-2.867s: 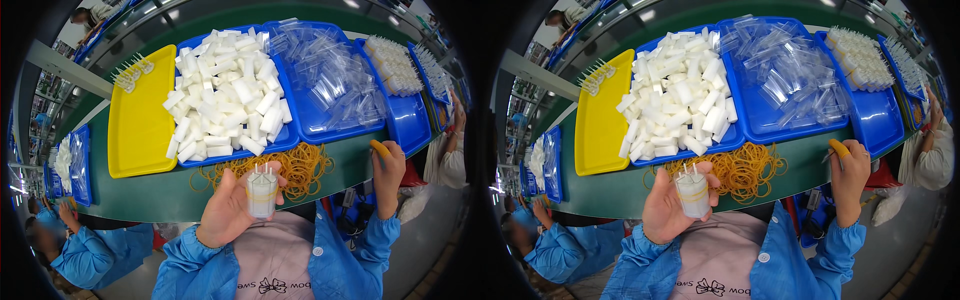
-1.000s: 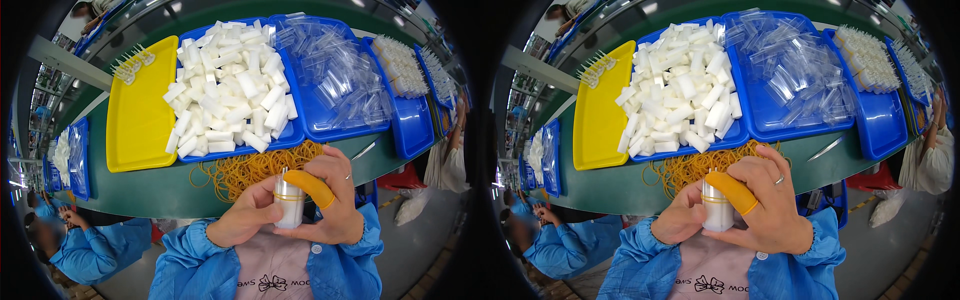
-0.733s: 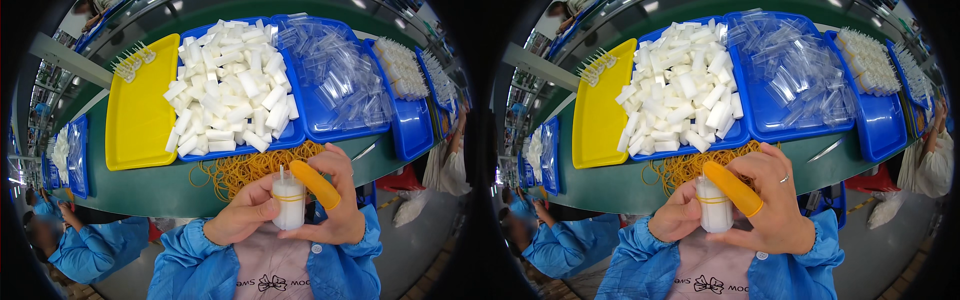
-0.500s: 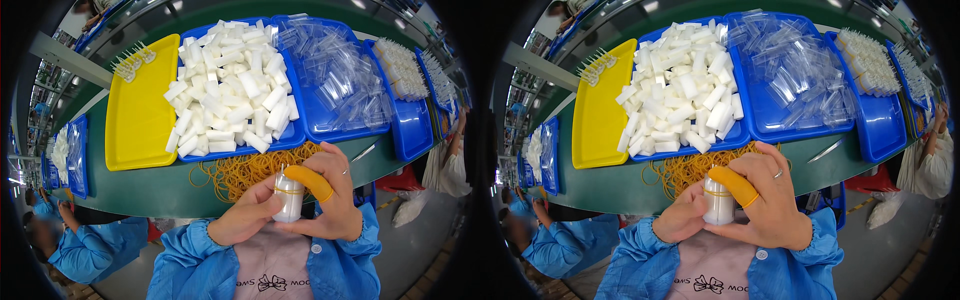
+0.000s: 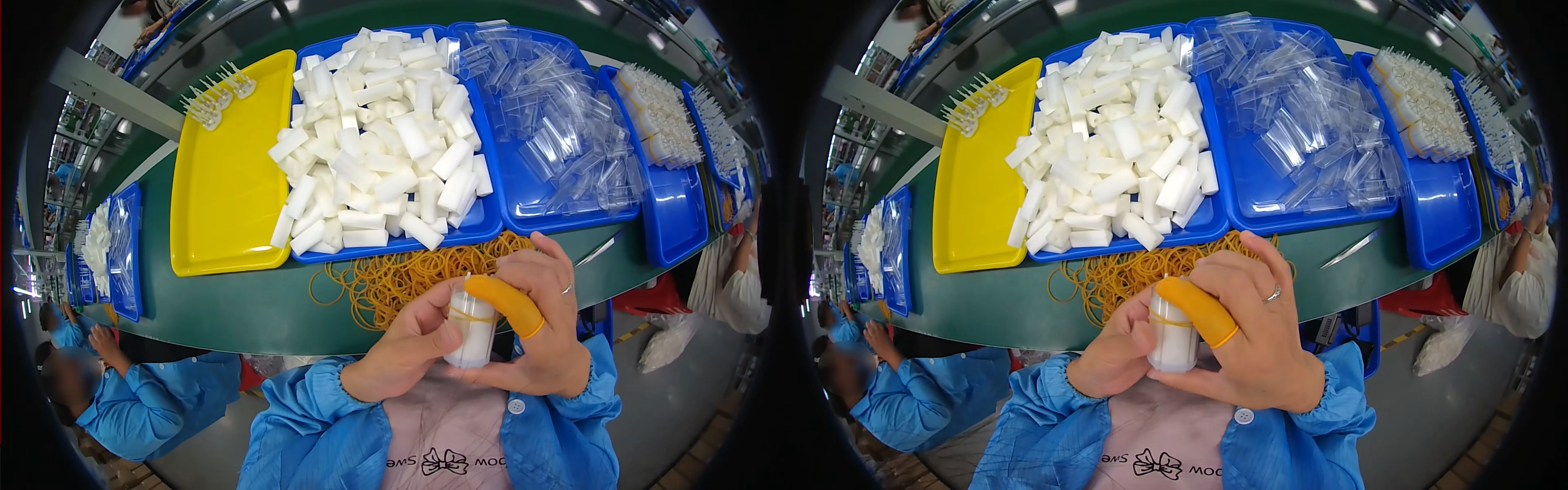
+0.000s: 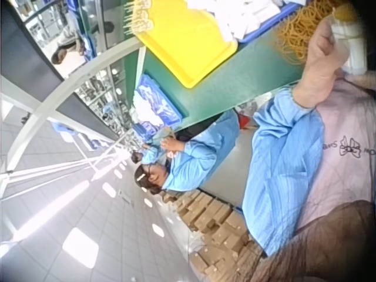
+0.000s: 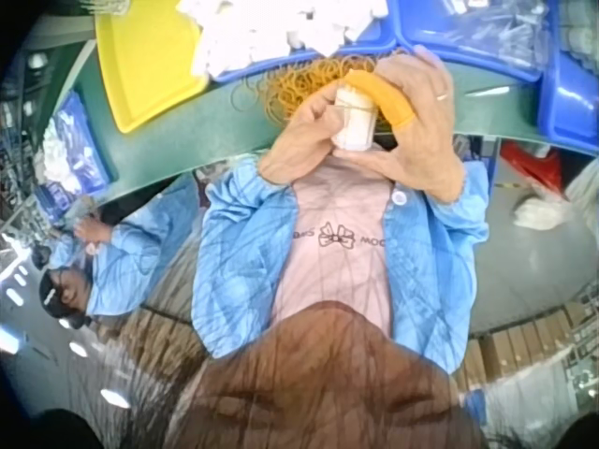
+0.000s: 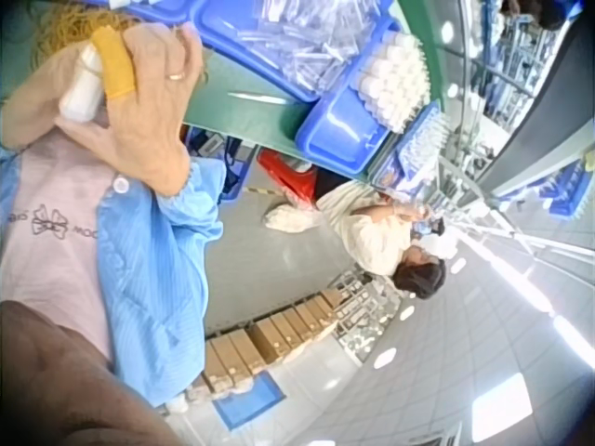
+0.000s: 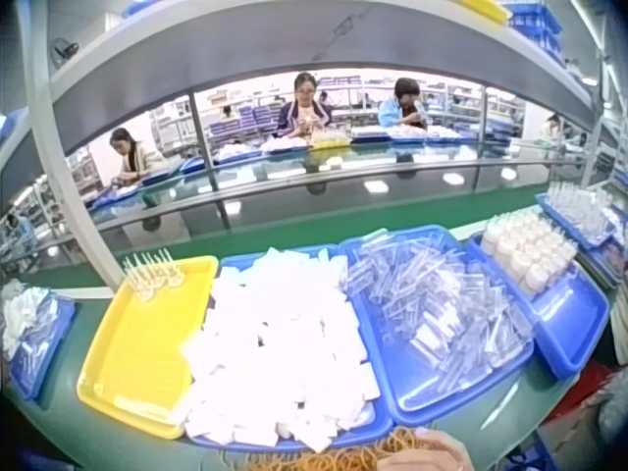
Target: The person assembles small white plastic components by inserting them into a base and securing them with rubber bands. They use a yellow-handled tool to manipulate the parts and place the finished assemblies into a yellow tray. The process is repeated multiple times with consistent hand movements.
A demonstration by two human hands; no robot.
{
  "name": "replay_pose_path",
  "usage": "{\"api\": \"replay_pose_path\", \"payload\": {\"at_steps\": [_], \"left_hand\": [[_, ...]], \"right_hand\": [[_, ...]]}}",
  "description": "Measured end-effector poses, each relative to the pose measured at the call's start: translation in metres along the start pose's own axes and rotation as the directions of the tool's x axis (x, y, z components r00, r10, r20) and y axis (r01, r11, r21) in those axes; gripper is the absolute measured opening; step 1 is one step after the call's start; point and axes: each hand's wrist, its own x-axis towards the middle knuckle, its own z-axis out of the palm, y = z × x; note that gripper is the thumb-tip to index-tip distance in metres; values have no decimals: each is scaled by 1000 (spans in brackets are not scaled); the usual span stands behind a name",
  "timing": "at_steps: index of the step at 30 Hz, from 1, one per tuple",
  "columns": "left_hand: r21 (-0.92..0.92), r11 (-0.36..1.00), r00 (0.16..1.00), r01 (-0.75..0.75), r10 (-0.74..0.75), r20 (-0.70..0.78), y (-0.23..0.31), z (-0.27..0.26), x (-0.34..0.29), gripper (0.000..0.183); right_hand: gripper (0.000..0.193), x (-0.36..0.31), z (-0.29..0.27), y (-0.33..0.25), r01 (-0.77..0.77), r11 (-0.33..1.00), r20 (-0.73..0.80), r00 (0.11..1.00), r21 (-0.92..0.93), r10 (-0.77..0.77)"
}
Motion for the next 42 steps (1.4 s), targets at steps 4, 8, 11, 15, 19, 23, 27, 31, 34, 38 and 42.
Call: {"api": "replay_pose_path", "payload": {"at_steps": [4, 8, 11, 15, 19, 23, 27, 31, 34, 38, 42], "left_hand": [[-125, 987, 993, 103, -94, 77, 13, 5, -2, 67], [26, 1000, 1000, 3, -3, -6, 13, 9, -2, 67], [64, 995, 996, -82, 84, -32, 5, 6, -2, 67], [39, 995, 992, -88, 91, -84, 5, 6, -2, 68], [-96, 994, 998, 53, -55, -20, 13, 6, -7, 68], [73, 996, 989, -50, 60, -137, 13, 11, -8, 72], [151, 983, 966, -106, 138, -219, 9, 17, -7, 74], [429, 871, 962, -239, 273, -18, -1, 7, -3, 60], [578, 731, 904, -362, 427, 26, 3, 19, 0, 65], [641, 582, 789, -500, 611, 61, 9, 15, 0, 57], [628, 615, 742, -477, 665, -87, 14, 12, -9, 38]], "right_hand": [[64, -1, -2, 1, -26, 996, 7, 1000, 81, 25], [62, 0, -2, 1, -41, 994, -15, 999, 102, 43], [62, -2, -2, -4, -39, 998, -28, 999, 43, 40], [61, -1, 4, 0, 4, 999, -50, 999, -32, -6], [62, -2, 4, 1, 5, 1000, -60, 998, 16, -4], [76, 1, 2, 7, 3, 921, -18, 1000, 390, 4], [85, -5, -14, 21, -142, 774, 82, 990, 617, 116], [62, -8, -14, 19, -160, 803, 178, 982, 574, 69], [50, -13, -32, 21, -134, 829, 57, 991, 543, 123], [46, -29, -83, 60, -111, 840, -486, 772, 532, 409], [39, -53, -150, 171, -247, 834, -752, 362, 493, 551]]}}
